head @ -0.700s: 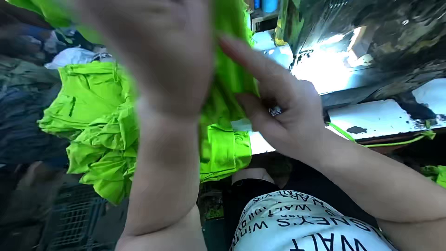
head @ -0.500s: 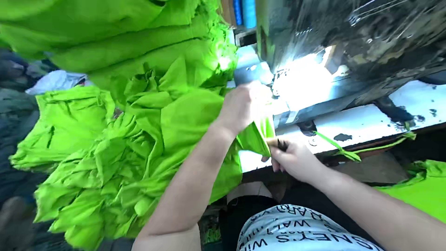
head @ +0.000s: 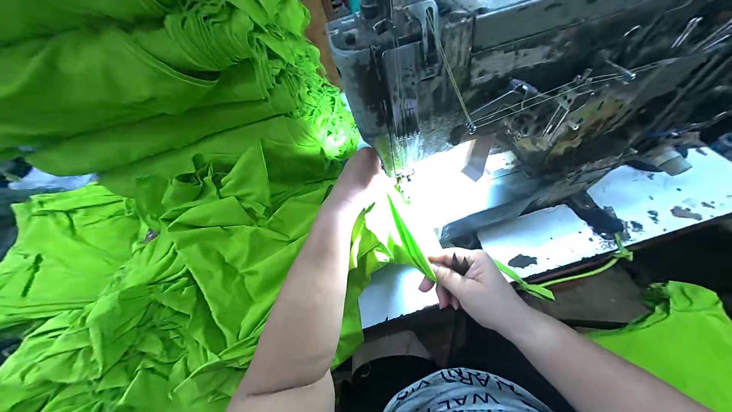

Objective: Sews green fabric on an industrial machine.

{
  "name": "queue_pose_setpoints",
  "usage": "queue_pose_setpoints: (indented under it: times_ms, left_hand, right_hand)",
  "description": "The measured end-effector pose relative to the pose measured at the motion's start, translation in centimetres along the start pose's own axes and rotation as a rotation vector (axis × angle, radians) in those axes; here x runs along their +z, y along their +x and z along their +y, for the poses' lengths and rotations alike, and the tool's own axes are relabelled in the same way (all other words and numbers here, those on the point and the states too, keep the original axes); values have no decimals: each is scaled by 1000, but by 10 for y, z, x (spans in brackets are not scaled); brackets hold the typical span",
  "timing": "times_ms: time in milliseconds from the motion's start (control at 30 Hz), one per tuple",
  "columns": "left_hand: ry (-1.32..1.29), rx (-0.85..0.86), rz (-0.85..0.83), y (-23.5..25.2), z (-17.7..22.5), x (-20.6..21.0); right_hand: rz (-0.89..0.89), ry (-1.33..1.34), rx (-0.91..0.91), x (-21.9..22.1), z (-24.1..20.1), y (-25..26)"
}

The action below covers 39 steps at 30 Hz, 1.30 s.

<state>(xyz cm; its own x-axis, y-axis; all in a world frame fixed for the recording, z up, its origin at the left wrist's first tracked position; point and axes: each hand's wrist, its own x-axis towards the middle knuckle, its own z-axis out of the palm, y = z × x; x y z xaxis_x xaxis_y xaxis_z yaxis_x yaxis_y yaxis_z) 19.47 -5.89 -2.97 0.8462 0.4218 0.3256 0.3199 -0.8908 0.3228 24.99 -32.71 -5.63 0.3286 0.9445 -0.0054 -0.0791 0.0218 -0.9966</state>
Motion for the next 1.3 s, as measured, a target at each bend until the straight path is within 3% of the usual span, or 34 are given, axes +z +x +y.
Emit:
queue_pose_setpoints:
  times_ms: [67, 133, 200, 233, 267, 333, 400, 467, 567, 700, 800, 833, 900, 967, 1000, 1033, 1067, 1133, 1167, 1233, 1300]
  left_hand:
    - [15, 1, -49, 9, -17, 11]
    - [-1, -129, -309, 19, 0, -13]
    - [-69, 122, -85, 15, -17, -2]
    - [-83, 126, -103, 13, -5, -14]
    - [-72, -3, -241, 13, 23, -37]
    - [-80, -185, -328, 17, 48, -58]
    - [-58, -283, -263, 13, 49, -62]
    - [75, -347, -96, -8, 56, -66]
    - [95, -289, 102, -62, 98, -59]
    - [-34, -376, 150, -80, 90, -26]
    - [-308, -411, 178, -77, 79, -29]
    - [-504, -425, 228, -79, 80, -29]
    - [-1139, -457, 315, -85, 93, -36]
    - [-1602, -449, 405, -90, 109, -46]
    - [-1609, -401, 407, -92, 113, -50]
    - [-1461, -297, 376, -94, 111, -53]
    - [-1147, -146, 319, -96, 105, -56]
    - [-311, 174, 129, -97, 94, -67]
    - [-57, 308, -26, -95, 92, -72]
    - [158, 509, -292, -90, 96, -72]
    - [297, 587, -440, -84, 101, -75]
  right_hand:
    - [-3, 6, -20, 4, 4, -3]
    - [0, 16, -17, 5, 6, 0]
    - [-4, 43, -14, 6, 7, 10]
    - [-8, 69, -13, 8, 7, 15]
    - [-8, 92, -14, 9, 7, 21]
    - [19, 139, -4, 12, 3, 32]
    - [68, 144, 8, 14, -2, 38]
    - [99, 124, 14, 16, -4, 40]
    - [105, 133, -1, 17, -2, 42]
    - [112, 113, -30, 18, 2, 43]
    - [127, 188, 43, 19, -2, 43]
    - [112, 240, 87, 18, -5, 43]
    - [17, 301, 146, 10, -12, 42]
    - [-27, 150, 73, 4, -21, 42]
    - [14, -43, -32, 4, -25, 41]
    - [69, -263, -180, 4, -26, 40]
    - [85, -434, -327, 4, -26, 38]
    - [-71, -554, -469, 2, -31, 26]
    - [-174, -534, -485, 1, -32, 20]
    - [-250, -464, -485, 1, -21, 8]
    - [-205, -396, -414, -3, 0, 3]
